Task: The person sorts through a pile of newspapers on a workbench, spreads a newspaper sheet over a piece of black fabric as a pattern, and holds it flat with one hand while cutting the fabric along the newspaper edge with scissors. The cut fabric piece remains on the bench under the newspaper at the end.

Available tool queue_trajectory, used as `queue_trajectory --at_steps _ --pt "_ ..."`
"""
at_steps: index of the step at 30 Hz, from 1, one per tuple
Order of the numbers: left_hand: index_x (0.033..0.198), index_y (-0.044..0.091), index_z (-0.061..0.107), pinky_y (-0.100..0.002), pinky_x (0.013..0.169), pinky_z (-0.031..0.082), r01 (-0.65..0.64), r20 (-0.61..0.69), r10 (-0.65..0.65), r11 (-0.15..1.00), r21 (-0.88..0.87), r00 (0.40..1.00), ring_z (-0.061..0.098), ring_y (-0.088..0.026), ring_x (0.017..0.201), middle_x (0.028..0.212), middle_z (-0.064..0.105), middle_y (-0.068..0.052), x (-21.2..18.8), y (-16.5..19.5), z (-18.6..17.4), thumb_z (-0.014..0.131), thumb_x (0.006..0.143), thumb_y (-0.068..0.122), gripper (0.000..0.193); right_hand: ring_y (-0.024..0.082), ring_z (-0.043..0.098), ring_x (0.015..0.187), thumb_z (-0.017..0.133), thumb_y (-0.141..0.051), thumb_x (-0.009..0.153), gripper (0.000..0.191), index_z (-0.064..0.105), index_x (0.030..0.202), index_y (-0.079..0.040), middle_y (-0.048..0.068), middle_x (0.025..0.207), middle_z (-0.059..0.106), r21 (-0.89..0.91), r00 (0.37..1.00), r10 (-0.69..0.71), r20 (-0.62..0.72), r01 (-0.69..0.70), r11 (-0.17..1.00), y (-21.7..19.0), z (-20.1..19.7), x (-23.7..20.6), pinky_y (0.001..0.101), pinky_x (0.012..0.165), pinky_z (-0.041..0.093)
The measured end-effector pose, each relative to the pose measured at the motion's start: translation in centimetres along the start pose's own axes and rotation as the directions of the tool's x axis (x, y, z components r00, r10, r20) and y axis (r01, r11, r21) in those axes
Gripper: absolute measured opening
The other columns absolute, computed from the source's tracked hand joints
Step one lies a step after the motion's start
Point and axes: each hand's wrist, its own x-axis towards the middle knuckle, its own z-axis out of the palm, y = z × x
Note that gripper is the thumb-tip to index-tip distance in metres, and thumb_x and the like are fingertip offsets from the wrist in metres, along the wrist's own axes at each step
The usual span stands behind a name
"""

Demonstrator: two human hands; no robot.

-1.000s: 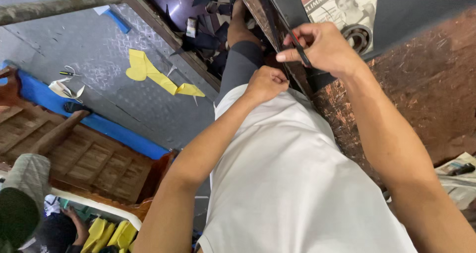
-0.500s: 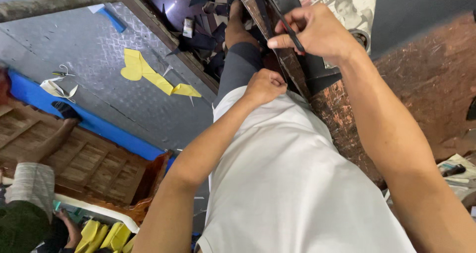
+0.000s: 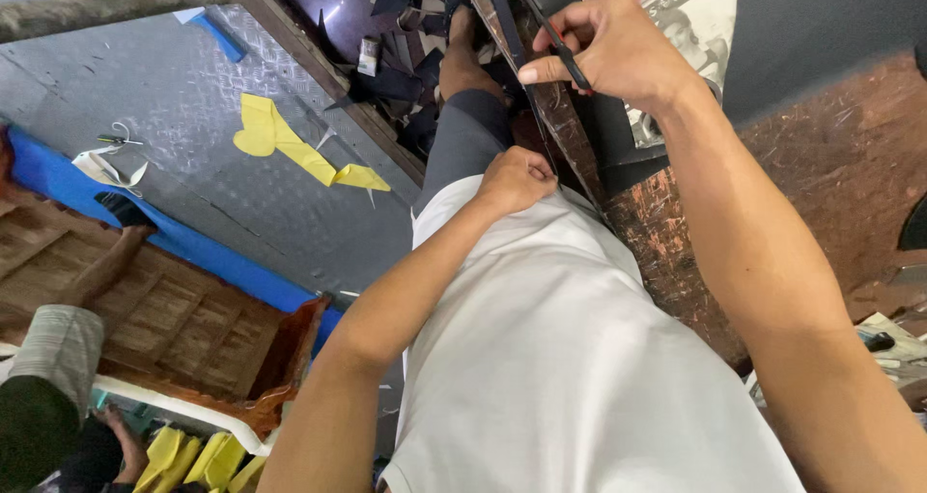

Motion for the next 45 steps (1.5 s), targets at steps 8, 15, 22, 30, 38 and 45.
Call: queue_trajectory --at_steps 8,15,22,30,38,45 --pt "0.091 0.010 0.081 -0.031 0.075 0.059 -0.094 -0.183 0.111 0.990 0.101 0.977 0.077 -0.019 0.079 0.085 0.080 -0.008 -0.7 -1.6 -7.0 0.075 0.077 0.017 0.017 0.004 0.049 0.057 0.095 -0.027 0.075 0.038 0.073 0.095 -0.003 -0.005 0.066 0.057 0.029 1.000 -0.025 -0.014 0.026 0.999 0.2 0.6 1.3 0.0222 0.050 0.039" --pt "0.117 0.005 0.069 -0.043 0.077 0.054 -0.038 -0.722 0.410 0.881 0.472 0.558 0.068 -0.033 0.086 0.095 0.069 -0.015 -1.3 5.3 -25.7 0.063 0.093 0.007 0.025 0.007 0.051 0.059 0.096 -0.032 0.067 0.043 0.071 0.087 -0.003 -0.004 0.064 0.058 0.055 0.989 0.063 -0.136 -0.056 0.997 -0.7 3.0 0.5 0.0256 0.053 0.041" --pt "0.126 0.014 0.067 -0.041 0.094 0.053 -0.566 -0.039 0.910 0.289 0.772 0.412 0.061 -0.030 0.109 0.112 0.061 -0.010 4.7 20.0 -30.1 0.064 0.090 -0.005 0.041 0.008 0.042 0.061 0.094 -0.032 0.070 0.041 0.074 0.091 -0.004 -0.004 0.064 0.048 0.321 0.954 0.171 -0.245 -0.087 0.943 -2.5 9.4 0.0 0.0276 0.055 0.037" --pt "0.125 0.014 0.066 -0.051 0.082 0.049 -0.632 0.305 0.803 0.112 0.767 0.513 0.063 -0.039 0.099 0.109 0.063 -0.017 12.6 24.2 -34.3 0.077 0.086 0.007 0.042 0.003 0.054 0.066 0.085 -0.019 0.082 0.035 0.067 0.106 -0.002 -0.005 0.074 0.061 0.746 0.909 0.295 -0.295 0.026 0.666 -6.7 18.0 3.2 0.0219 0.058 0.044" --pt "0.119 0.008 0.065 -0.052 0.085 0.049 -0.722 0.345 0.803 0.146 0.676 0.486 0.063 -0.042 0.100 0.107 0.068 -0.019 14.7 22.8 -35.8 0.081 0.086 0.011 0.036 0.004 0.056 0.066 0.081 -0.018 0.088 0.034 0.061 0.111 -0.003 -0.003 0.076 0.062 0.785 0.822 0.326 -0.466 0.214 0.582 -10.1 21.8 8.0 0.0211 0.060 0.047" --pt "0.116 0.006 0.063 -0.053 0.085 0.048 -0.758 0.390 0.795 0.128 0.640 0.464 0.063 -0.043 0.101 0.104 0.069 -0.018 14.4 22.8 -36.2 0.090 0.083 0.020 0.045 0.003 0.053 0.062 0.083 -0.018 0.088 0.034 0.062 0.110 -0.003 -0.003 0.074 0.059 0.770 0.747 0.415 -0.519 0.198 0.607 -11.5 22.6 9.4 0.0210 0.055 0.044"
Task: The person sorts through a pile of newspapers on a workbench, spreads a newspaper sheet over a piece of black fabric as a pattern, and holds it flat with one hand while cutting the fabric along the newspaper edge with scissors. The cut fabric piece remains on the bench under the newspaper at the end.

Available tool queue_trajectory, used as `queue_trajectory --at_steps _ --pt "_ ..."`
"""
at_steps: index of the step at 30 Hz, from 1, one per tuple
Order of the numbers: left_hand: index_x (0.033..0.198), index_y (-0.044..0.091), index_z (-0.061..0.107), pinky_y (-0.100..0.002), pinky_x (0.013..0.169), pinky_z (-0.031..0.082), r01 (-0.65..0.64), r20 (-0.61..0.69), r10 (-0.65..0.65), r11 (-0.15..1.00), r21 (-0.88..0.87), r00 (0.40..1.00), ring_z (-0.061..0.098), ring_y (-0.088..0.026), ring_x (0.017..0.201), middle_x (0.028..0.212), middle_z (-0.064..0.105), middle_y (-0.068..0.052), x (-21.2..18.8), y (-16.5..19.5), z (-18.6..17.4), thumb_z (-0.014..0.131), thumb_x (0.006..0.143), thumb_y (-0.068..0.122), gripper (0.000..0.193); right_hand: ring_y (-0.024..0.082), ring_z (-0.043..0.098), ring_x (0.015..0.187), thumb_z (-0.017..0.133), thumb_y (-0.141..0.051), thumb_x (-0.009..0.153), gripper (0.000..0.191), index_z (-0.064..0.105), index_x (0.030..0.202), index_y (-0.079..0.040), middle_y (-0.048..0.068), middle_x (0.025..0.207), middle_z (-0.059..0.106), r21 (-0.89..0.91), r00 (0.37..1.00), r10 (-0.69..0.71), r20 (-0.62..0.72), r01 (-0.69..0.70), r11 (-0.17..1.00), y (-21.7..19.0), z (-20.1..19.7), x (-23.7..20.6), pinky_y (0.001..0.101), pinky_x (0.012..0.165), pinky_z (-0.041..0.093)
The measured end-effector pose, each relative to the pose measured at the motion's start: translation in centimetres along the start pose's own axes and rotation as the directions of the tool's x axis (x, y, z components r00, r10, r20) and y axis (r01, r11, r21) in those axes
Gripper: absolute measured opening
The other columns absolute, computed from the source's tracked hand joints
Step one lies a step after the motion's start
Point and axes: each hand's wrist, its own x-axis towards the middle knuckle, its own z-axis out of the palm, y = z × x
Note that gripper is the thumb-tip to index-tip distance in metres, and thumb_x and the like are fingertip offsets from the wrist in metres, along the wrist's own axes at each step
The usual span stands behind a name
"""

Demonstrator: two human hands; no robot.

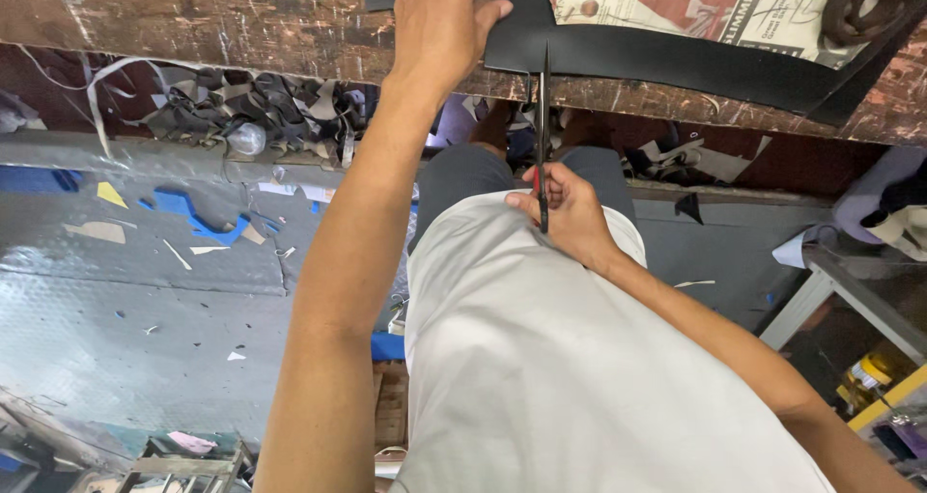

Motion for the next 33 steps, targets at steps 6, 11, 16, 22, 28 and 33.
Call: queue_trajectory --at_steps 6,11,16,22,28,33 --pt "0.115 0.004 0.063 -0.053 0.085 0.048 -0.018 0.024 0.018 1.000 0.006 1.000 0.062 -0.045 0.101 0.106 0.069 -0.020 0.0 -0.7 0.4 0.095 0.070 0.021 0.058 0.002 0.051 0.061 0.083 -0.019 0.087 0.034 0.061 0.107 -0.004 -0.005 0.073 0.062 -0.001 0.999 -0.006 -0.041 0.006 1.000 0.1 0.6 0.1 0.0203 0.054 0.042" --pt "0.114 0.005 0.063 -0.052 0.087 0.048 0.020 0.086 -0.022 0.999 0.030 0.996 0.063 -0.044 0.103 0.106 0.069 -0.019 -0.1 -1.2 0.8 0.098 0.071 0.024 0.058 0.002 0.048 0.058 0.084 -0.021 0.088 0.032 0.061 0.103 -0.004 -0.004 0.068 0.058 -0.022 0.998 -0.018 -0.052 0.017 1.000 0.3 0.6 0.2 0.0208 0.053 0.039" --pt "0.117 0.006 0.064 -0.053 0.085 0.047 -0.006 0.045 0.004 0.998 0.054 0.999 0.062 -0.042 0.104 0.108 0.069 -0.017 -0.2 -0.7 0.7 0.097 0.069 0.023 0.061 0.003 0.047 0.053 0.084 -0.022 0.089 0.031 0.060 0.100 -0.004 -0.004 0.063 0.056 -0.108 0.999 -0.027 -0.042 0.022 0.994 0.2 0.2 0.0 0.0211 0.051 0.039" --pt "0.121 0.010 0.065 -0.053 0.083 0.046 0.060 0.027 -0.065 0.986 0.153 0.998 0.059 -0.040 0.109 0.113 0.067 -0.014 0.0 0.1 0.0 0.098 0.063 0.027 0.069 0.001 0.043 0.062 0.087 -0.021 0.087 0.032 0.063 0.099 -0.004 -0.008 0.069 0.054 -0.069 0.993 -0.114 -0.040 0.111 0.991 -0.2 -0.6 0.4 0.0195 0.057 0.037" --pt "0.123 0.012 0.065 -0.053 0.083 0.047 0.077 0.034 -0.082 0.987 0.138 0.996 0.060 -0.039 0.110 0.114 0.067 -0.014 0.2 -0.1 -0.3 0.099 0.061 0.028 0.073 0.001 0.041 0.060 0.089 -0.024 0.084 0.033 0.065 0.097 -0.006 -0.009 0.067 0.052 -0.161 0.993 -0.103 -0.064 0.092 0.983 -0.1 -1.9 1.3 0.0191 0.056 0.034" --pt "0.122 0.011 0.063 -0.054 0.085 0.048 0.094 0.087 -0.108 0.984 0.151 0.990 0.061 -0.040 0.109 0.113 0.068 -0.014 0.2 -0.7 0.0 0.100 0.063 0.032 0.073 0.001 0.040 0.060 0.090 -0.022 0.082 0.032 0.066 0.096 -0.006 -0.009 0.067 0.053 -0.134 0.994 -0.081 -0.071 0.071 0.988 -0.1 -2.5 1.3 0.0191 0.056 0.034"
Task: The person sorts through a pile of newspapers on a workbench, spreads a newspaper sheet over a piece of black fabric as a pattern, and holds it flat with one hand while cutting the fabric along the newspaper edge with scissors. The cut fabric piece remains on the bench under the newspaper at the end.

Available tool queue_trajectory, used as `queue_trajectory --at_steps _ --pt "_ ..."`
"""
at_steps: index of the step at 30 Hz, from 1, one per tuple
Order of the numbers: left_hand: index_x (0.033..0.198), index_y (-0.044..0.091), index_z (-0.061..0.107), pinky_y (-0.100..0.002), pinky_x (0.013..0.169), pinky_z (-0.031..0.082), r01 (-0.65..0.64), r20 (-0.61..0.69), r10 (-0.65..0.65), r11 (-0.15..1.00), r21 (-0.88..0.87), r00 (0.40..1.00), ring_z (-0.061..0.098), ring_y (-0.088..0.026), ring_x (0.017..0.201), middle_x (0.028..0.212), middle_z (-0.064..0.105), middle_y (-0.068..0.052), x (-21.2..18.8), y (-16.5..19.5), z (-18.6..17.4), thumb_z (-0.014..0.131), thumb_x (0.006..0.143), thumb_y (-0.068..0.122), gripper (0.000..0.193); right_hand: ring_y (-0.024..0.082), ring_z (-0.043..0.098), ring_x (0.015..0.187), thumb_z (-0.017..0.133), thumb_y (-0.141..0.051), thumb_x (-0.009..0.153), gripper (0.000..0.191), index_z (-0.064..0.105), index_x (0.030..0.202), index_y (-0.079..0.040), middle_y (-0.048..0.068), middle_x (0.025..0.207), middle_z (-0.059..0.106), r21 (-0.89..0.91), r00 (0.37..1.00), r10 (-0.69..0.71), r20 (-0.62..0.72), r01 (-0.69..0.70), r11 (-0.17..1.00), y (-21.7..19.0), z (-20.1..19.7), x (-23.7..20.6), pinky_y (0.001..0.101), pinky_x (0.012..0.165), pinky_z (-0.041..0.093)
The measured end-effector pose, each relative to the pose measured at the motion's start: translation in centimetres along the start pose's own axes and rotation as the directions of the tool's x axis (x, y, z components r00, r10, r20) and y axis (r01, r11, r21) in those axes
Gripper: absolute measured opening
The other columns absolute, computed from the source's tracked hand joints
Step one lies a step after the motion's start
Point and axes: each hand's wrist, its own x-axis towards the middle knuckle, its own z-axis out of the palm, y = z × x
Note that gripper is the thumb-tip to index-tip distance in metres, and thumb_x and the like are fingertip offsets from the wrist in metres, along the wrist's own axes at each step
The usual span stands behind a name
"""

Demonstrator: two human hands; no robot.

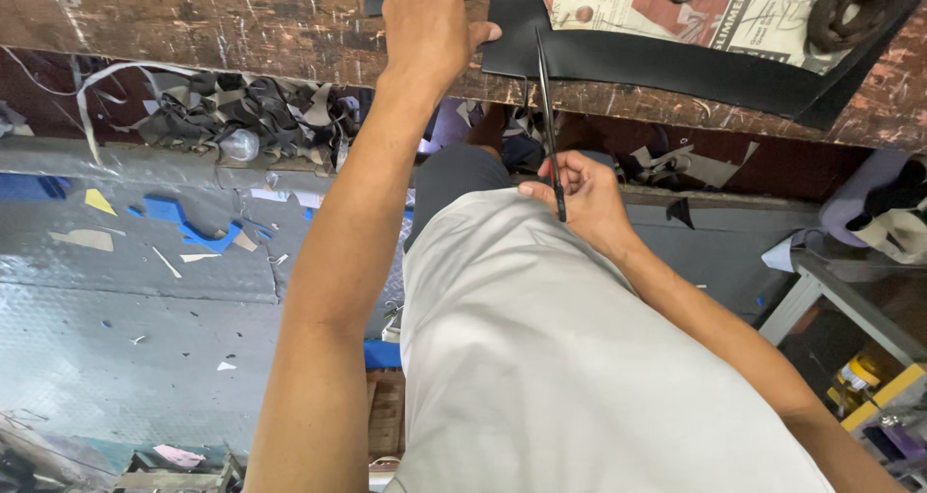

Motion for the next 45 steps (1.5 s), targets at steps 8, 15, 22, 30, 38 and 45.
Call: queue_trajectory --at_steps 8,15,22,30,38,45 --pt "0.126 0.010 0.062 -0.055 0.087 0.049 -0.020 0.024 0.020 1.000 0.001 1.000 0.061 -0.041 0.110 0.114 0.068 -0.015 0.4 -0.3 0.0 0.101 0.064 0.035 0.078 0.000 0.041 0.061 0.088 -0.019 0.083 0.029 0.066 0.097 -0.006 -0.010 0.068 0.053 -0.038 0.997 0.018 0.075 -0.015 0.999 -2.2 -2.3 1.0 0.0189 0.056 0.034" --pt "0.126 0.013 0.061 -0.054 0.083 0.050 -0.023 -0.009 0.023 1.000 -0.004 1.000 0.060 -0.041 0.110 0.116 0.068 -0.015 0.7 0.2 -0.6 0.100 0.056 0.030 0.083 0.000 0.042 0.061 0.089 -0.021 0.081 0.030 0.066 0.094 -0.005 -0.009 0.067 0.053 -0.061 0.993 0.055 0.108 -0.049 0.997 -3.9 -3.2 0.9 0.0189 0.055 0.036" --pt "0.131 0.014 0.059 -0.053 0.088 0.051 -0.023 0.027 0.023 1.000 -0.018 0.999 0.059 -0.040 0.115 0.121 0.066 -0.013 0.8 0.2 -0.9 0.102 0.057 0.031 0.087 0.001 0.042 0.060 0.090 -0.024 0.080 0.034 0.068 0.096 -0.004 -0.008 0.066 0.051 -0.154 0.991 0.045 0.129 -0.025 0.988 -5.1 -4.6 2.8 0.0206 0.054 0.035" --pt "0.130 0.015 0.059 -0.052 0.087 0.052 -0.006 0.032 0.008 0.999 -0.041 0.999 0.058 -0.040 0.116 0.123 0.065 -0.013 1.1 0.1 -0.9 0.102 0.054 0.029 0.088 0.002 0.040 0.061 0.091 -0.027 0.078 0.036 0.069 0.095 -0.005 -0.010 0.065 0.046 -0.201 0.990 0.055 0.133 -0.027 0.979 -5.9 -5.2 3.0 0.0208 0.055 0.035" --pt "0.132 0.015 0.057 -0.053 0.084 0.052 -0.002 0.070 0.001 1.000 0.013 0.998 0.058 -0.041 0.117 0.124 0.064 -0.014 1.6 0.1 -1.0 0.102 0.055 0.031 0.091 0.002 0.042 0.060 0.091 -0.024 0.078 0.033 0.070 0.095 -0.005 -0.010 0.065 0.049 -0.192 0.987 0.026 0.157 0.005 0.981 -7.0 -5.8 4.7 0.0205 0.054 0.034" --pt "0.137 0.018 0.055 -0.053 0.083 0.054 0.012 0.077 -0.014 1.000 0.025 0.997 0.056 -0.041 0.121 0.130 0.059 -0.015 1.6 0.5 -1.4 0.101 0.055 0.031 0.094 0.003 0.041 0.058 0.092 -0.024 0.076 0.033 0.071 0.094 -0.006 -0.008 0.063 0.047 -0.274 0.988 0.059 0.146 -0.018 0.962 -8.2 -6.3 5.0 0.0223 0.052 0.033"
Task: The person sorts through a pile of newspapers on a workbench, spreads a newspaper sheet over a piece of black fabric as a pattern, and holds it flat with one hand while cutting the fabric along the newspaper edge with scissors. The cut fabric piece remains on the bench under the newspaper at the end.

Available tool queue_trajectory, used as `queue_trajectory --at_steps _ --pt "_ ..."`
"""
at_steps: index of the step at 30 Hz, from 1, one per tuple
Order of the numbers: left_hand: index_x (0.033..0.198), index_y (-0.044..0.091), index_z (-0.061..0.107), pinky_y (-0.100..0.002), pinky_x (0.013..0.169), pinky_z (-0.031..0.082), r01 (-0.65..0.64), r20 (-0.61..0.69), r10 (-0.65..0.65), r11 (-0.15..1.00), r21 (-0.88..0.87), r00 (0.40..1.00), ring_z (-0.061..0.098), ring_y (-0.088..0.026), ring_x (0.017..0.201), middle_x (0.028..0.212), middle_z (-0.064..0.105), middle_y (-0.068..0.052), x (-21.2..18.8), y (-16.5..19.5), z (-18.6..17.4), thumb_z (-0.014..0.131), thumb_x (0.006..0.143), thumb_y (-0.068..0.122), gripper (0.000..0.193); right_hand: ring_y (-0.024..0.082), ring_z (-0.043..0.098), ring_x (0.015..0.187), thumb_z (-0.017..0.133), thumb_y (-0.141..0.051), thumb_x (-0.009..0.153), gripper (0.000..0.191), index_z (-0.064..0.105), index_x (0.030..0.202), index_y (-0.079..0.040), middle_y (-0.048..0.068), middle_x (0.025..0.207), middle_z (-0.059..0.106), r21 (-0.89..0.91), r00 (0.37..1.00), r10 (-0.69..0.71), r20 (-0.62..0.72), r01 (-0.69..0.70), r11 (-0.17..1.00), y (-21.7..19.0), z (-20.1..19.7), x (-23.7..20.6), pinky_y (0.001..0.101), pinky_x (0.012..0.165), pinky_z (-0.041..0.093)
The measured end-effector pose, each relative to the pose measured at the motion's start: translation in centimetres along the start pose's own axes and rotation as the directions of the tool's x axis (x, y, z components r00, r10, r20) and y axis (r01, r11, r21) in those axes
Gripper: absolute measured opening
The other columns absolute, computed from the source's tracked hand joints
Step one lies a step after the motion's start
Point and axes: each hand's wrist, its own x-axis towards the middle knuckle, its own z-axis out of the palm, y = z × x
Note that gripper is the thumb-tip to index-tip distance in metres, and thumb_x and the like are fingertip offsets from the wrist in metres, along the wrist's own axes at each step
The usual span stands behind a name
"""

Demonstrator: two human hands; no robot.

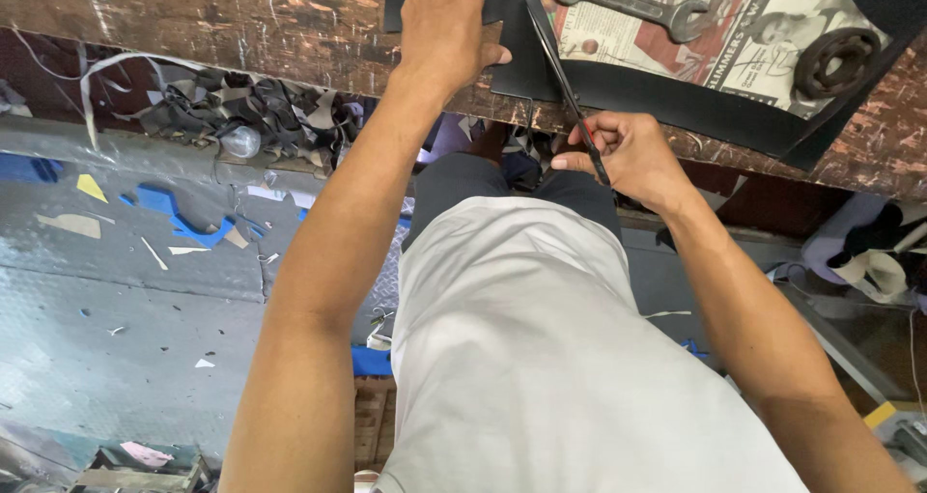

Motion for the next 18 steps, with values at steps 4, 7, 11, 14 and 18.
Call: queue_trajectory --at_steps 4,7,11,14,18 --pt "0.139 0.020 0.054 -0.054 0.082 0.055 0.007 0.028 -0.008 1.000 0.021 1.000 0.054 -0.042 0.123 0.132 0.057 -0.015 0.1 0.0 -0.2 0.102 0.057 0.032 0.096 0.003 0.040 0.061 0.093 -0.024 0.076 0.034 0.070 0.093 -0.005 -0.010 0.066 0.046 -0.016 0.998 -0.059 -0.006 0.059 0.998 -0.7 -0.2 1.1 0.0215 0.054 0.035" --pt "0.139 0.020 0.053 -0.055 0.082 0.055 0.024 0.050 -0.025 1.000 0.010 0.998 0.055 -0.042 0.123 0.132 0.055 -0.016 0.1 0.2 -0.3 0.102 0.056 0.031 0.097 0.004 0.037 0.061 0.093 -0.024 0.076 0.035 0.070 0.093 -0.004 -0.008 0.066 0.042 -0.064 0.997 -0.072 -0.015 0.070 0.995 -0.9 -0.3 1.5 0.0231 0.053 0.033" --pt "0.138 0.020 0.053 -0.055 0.079 0.055 0.007 0.018 -0.008 1.000 0.012 1.000 0.054 -0.043 0.121 0.131 0.054 -0.019 0.1 0.2 -0.3 0.102 0.052 0.030 0.099 0.004 0.037 0.059 0.093 -0.025 0.076 0.035 0.070 0.092 -0.004 -0.007 0.063 0.042 -0.074 0.999 -0.047 -0.020 0.046 0.996 -1.0 -0.4 1.5 0.0230 0.053 0.034" --pt "0.142 0.021 0.052 -0.055 0.084 0.055 0.051 0.076 -0.052 0.998 0.023 0.996 0.054 -0.042 0.123 0.132 0.054 -0.018 0.2 0.2 -0.3 0.102 0.060 0.034 0.097 0.004 0.038 0.059 0.094 -0.025 0.075 0.035 0.071 0.092 -0.004 -0.009 0.064 0.042 -0.059 0.998 -0.066 -0.011 0.065 0.996 -1.2 -0.5 1.8 0.0230 0.054 0.034" --pt "0.141 0.022 0.050 -0.054 0.080 0.055 0.010 0.014 -0.010 1.000 0.024 1.000 0.055 -0.043 0.120 0.130 0.052 -0.019 0.1 0.4 -0.5 0.102 0.054 0.032 0.102 0.002 0.040 0.059 0.094 -0.025 0.076 0.037 0.070 0.094 -0.004 -0.011 0.064 0.044 -0.071 0.991 -0.133 0.010 0.134 0.989 -1.7 -0.8 3.1 0.0218 0.054 0.035"
